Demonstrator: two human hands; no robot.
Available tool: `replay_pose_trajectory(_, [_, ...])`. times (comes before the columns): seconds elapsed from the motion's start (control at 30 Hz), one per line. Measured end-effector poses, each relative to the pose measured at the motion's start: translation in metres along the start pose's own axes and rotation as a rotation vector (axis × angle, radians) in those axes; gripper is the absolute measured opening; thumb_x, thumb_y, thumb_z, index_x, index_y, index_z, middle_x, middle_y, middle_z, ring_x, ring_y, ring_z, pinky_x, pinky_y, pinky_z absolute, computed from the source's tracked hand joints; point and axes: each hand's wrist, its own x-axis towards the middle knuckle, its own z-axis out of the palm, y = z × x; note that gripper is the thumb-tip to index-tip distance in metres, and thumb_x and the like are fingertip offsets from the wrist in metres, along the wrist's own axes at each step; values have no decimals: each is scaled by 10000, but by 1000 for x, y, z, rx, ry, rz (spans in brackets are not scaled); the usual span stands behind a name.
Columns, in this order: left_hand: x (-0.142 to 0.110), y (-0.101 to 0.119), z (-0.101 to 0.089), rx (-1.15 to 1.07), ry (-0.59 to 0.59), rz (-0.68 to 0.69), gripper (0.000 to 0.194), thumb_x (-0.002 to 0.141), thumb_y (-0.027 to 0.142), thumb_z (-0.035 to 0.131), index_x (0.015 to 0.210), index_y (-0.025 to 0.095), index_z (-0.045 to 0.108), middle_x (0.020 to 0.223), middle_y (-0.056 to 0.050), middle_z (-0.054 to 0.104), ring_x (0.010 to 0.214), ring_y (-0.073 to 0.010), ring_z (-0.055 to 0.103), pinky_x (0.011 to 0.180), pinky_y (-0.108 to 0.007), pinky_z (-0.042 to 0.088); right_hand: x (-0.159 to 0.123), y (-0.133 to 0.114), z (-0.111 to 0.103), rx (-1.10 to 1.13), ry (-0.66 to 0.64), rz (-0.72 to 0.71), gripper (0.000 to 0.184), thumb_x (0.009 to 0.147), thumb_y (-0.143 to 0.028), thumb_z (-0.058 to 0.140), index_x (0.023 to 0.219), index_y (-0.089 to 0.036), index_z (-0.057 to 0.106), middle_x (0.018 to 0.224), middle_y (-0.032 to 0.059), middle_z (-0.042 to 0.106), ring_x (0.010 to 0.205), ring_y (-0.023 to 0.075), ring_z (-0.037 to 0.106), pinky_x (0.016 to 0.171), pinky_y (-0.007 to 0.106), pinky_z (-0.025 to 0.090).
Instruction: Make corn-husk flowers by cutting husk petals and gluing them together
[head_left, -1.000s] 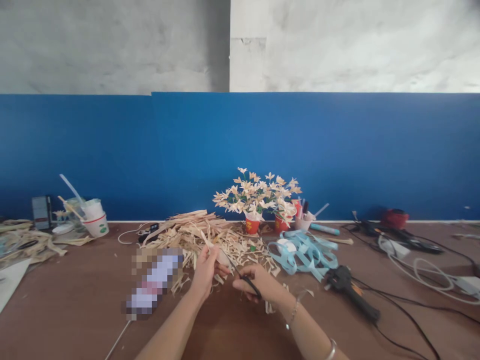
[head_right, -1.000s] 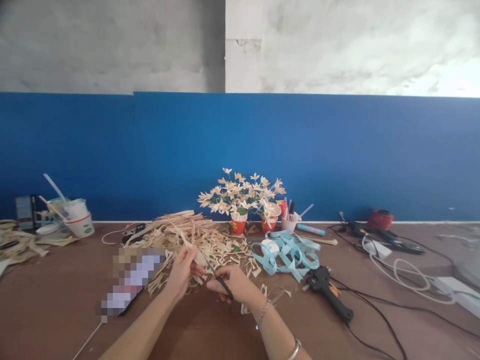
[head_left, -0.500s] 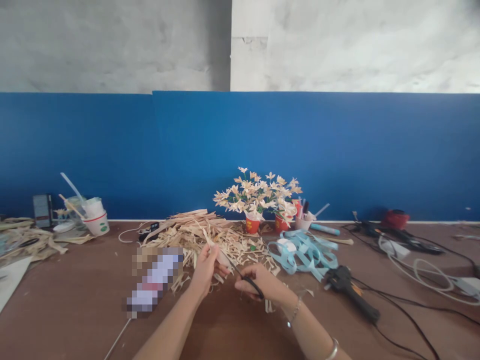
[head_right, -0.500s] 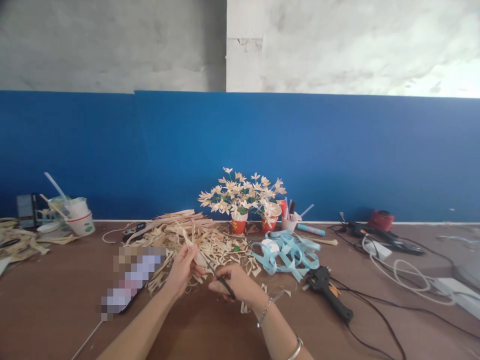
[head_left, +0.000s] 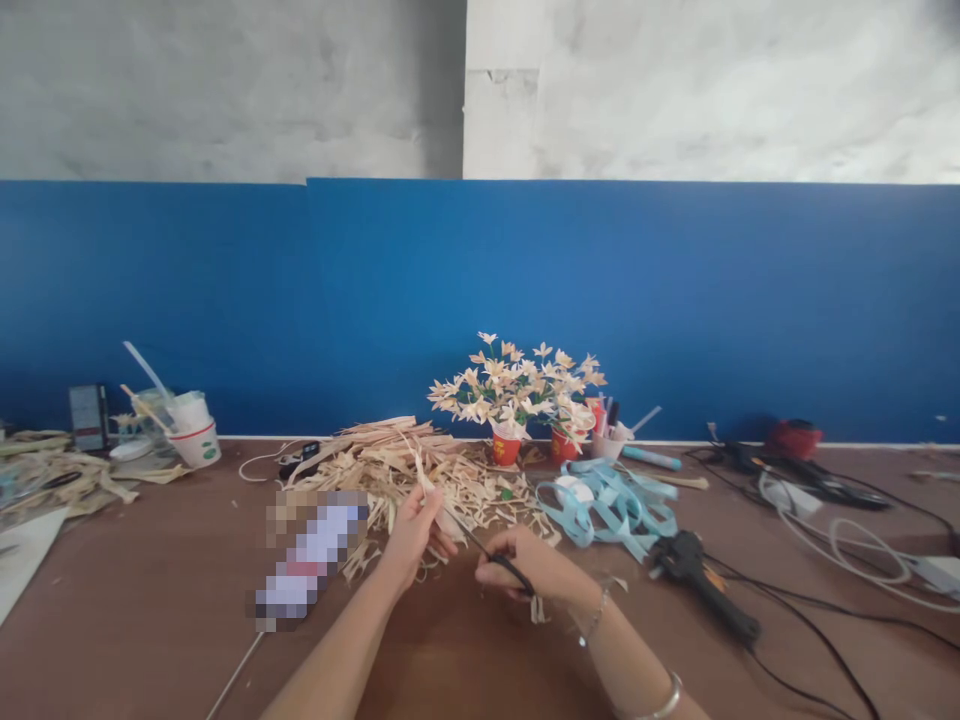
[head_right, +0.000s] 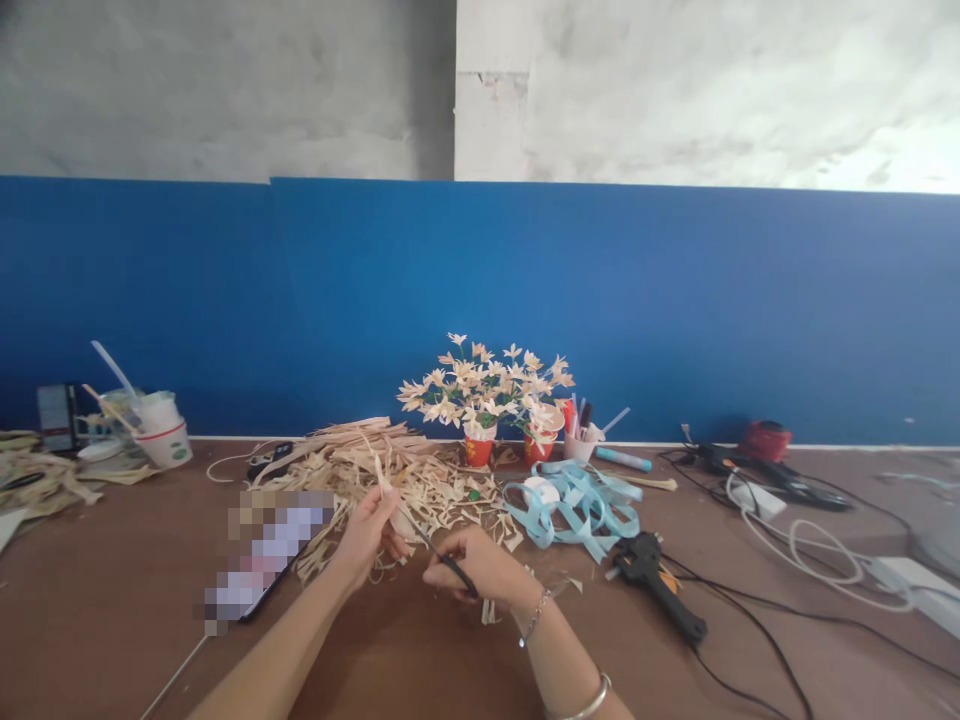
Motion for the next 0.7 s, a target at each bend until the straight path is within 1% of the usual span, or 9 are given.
replay_pose_trajectory(0.2, [0, -1, -1, -11, -32, 2, 376, 700, 527, 568, 816, 192, 441, 413, 49, 575, 282, -133, 535, 257, -154, 347, -4, -5, -4, -38, -35, 25, 240, 691, -356, 624, 682, -116, 636, 415, -57, 439, 351, 45, 354, 342, 150, 247])
replay_pose_trajectory(0.53, [1, -5, -4, 12, -55, -23, 395, 686, 552, 574, 798, 192, 455, 404, 48, 575, 282, -134, 535, 255, -151, 328, -4, -2, -7, -89, -44, 54, 202, 682, -311, 623, 728, -119, 665, 419, -54, 451, 360, 47, 361, 344, 147, 260])
replay_pose_trajectory(0.7, [1, -4, -3, 37, -52, 8, 390, 683, 552, 573, 774, 186, 475, 385, 59, 548, 224, -84, 442, 239, -138, 248, -3, -1, -7, -105, -32, 67, 214, 679, -327, 633, 726, -120, 663, 418, -51, 477, 356, 52, 390, 346, 148, 286])
